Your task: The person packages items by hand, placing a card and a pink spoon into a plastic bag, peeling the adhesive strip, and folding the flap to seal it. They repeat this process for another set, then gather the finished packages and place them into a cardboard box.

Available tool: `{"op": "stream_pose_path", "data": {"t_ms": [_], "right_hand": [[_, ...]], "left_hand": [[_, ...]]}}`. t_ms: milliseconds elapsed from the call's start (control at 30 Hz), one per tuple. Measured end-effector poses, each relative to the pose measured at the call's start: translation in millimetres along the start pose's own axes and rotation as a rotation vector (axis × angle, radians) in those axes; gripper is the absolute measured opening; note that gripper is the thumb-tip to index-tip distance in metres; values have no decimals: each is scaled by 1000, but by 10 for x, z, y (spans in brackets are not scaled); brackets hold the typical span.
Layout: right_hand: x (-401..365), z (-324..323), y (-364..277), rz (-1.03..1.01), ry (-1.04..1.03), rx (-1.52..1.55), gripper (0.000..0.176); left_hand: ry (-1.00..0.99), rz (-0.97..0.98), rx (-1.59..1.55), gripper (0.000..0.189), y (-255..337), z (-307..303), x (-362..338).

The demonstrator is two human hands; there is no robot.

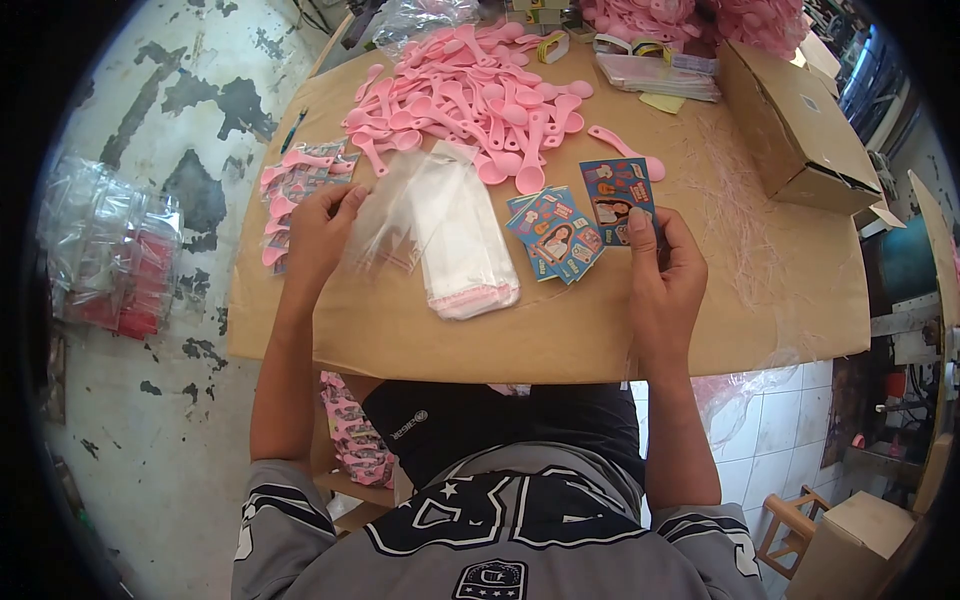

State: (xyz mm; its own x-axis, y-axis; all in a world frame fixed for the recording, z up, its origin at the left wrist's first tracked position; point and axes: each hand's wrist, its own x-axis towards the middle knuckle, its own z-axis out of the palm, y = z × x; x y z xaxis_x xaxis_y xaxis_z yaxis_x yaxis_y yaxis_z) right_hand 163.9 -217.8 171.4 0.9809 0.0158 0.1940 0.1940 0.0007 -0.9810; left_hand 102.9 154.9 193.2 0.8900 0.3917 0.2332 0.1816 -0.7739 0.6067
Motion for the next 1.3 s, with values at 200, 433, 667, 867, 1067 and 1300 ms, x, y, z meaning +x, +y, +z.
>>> {"op": "stream_pose_path", "data": {"t_ms": [200, 433, 667, 867, 1067, 1300], "right_hand": [[-27, -2, 3, -25, -78, 26, 27], [-129, 23, -156, -41, -213, 63, 22], [-270, 229, -219, 7, -315, 101, 26], [-344, 285, -259, 132, -372, 193, 25], [-291, 305, -270, 143, -377, 216, 21], [-293, 212, -238, 199, -555, 121, 22]], "left_hand": [[-162, -292, -745, 34, -20, -8, -83], [-186, -294, -1275, 24, -383, -84, -167], [-137, -357, -1400, 31, 627, 13, -588], [-178, -278, -1391, 42, 843, 322, -741], [-241, -251, -1373, 44, 1042, 498, -812], [-304, -267, -1484, 40, 1140, 595, -853]]}}
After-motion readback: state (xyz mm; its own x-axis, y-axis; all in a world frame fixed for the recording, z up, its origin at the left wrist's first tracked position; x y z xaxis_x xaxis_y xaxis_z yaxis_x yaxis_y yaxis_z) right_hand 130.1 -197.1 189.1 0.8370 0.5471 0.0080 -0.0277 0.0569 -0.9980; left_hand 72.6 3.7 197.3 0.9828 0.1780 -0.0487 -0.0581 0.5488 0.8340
